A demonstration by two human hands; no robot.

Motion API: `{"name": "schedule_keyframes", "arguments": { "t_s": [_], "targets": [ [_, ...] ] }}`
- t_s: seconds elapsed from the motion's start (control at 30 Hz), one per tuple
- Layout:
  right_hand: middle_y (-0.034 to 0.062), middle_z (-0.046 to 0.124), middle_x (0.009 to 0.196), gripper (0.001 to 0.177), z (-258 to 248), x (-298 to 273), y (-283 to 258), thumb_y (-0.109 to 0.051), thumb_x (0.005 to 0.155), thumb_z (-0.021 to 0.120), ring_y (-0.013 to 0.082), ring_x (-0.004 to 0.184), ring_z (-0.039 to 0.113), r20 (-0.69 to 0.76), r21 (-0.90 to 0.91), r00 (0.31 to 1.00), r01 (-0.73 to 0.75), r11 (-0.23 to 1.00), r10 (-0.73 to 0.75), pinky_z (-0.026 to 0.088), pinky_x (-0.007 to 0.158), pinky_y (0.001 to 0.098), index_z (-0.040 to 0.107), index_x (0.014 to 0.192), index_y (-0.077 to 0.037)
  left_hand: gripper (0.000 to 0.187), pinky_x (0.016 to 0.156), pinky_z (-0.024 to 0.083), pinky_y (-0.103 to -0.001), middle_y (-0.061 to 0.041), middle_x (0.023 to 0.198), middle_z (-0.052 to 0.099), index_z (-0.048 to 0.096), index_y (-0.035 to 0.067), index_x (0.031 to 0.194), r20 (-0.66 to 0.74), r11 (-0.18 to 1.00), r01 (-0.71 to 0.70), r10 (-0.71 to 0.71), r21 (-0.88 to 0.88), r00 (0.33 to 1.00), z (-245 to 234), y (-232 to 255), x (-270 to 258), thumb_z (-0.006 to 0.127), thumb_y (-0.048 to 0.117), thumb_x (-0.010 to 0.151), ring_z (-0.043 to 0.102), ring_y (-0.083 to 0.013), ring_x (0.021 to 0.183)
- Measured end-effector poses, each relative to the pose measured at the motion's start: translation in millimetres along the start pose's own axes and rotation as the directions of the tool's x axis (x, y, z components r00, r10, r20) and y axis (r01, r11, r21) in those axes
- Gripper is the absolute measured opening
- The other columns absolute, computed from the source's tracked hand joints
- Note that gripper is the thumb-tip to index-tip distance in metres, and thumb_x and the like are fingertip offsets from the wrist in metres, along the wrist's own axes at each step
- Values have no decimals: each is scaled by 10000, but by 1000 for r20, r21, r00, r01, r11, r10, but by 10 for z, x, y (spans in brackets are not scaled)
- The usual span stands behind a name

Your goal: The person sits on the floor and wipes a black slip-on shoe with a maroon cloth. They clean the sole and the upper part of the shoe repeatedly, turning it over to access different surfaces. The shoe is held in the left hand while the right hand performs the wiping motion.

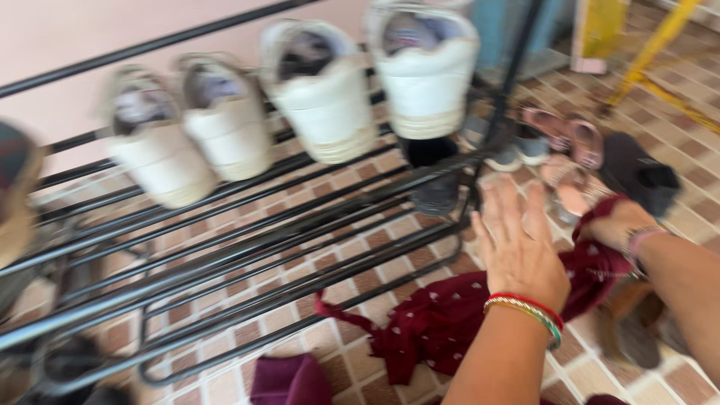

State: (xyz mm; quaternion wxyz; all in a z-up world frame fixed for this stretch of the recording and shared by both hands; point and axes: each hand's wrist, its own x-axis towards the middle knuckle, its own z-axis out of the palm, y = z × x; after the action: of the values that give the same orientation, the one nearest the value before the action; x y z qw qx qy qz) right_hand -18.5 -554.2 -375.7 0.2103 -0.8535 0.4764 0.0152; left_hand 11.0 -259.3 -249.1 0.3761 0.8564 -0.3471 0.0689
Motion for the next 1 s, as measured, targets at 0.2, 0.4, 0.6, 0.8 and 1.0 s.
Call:
{"name": "schedule_keyframes", "arguments": {
  "t_s": [0.2,0.4,0.6,0.8,1.0],
  "targets": [
    [271,652,1273,567,-316,188,428,-306,767,812,430,1180,628,-329,-207,942,-6,978,-64,511,944,518,668,1256,-57,870,1234,150,-636,-248,1678,270,373,45,1577,46,955,-138,155,-262,987,445,387,-50,686,73,766,255,-440,1558],
    [276,630,1343,535,-323,644,812,-153,786,773,439,1232,628,-305,-290,952,-89,953,-4,518,1018,503,643,1275,21,789,1151,257,-607,-284,1550,373,427,-20,1452,49,915,14,7,-403,999,932,760,228,757,179,763,320,-463,1468],
    [257,624,1321,486,-118,1180,1143,-103,840,675,456,1223,592,-313,-292,944,4,956,-100,484,1014,503,594,1305,10,650,1138,269,-570,-317,1484,405,509,-28,1365,128,921,6,48,-388,991,1326,640,303,751,146,787,356,-483,1402],
    [248,625,1371,430,175,1835,1561,-120,889,620,414,1283,610,-117,-381,989,40,924,-90,488,1075,483,611,1307,-21,544,1131,323,-533,-320,1430,457,537,-22,1304,153,900,-11,86,-436,985,1597,515,318,724,107,810,424,-489,1347],
    [192,554,1445,487,170,1621,1385,-154,860,678,424,1263,591,-94,-403,995,-55,913,19,500,1005,525,607,1333,-65,480,1104,359,-506,-277,1415,505,583,0,1272,221,900,23,82,-435,972,1641,433,349,729,126,832,453,-458,1331]
  ]
}}
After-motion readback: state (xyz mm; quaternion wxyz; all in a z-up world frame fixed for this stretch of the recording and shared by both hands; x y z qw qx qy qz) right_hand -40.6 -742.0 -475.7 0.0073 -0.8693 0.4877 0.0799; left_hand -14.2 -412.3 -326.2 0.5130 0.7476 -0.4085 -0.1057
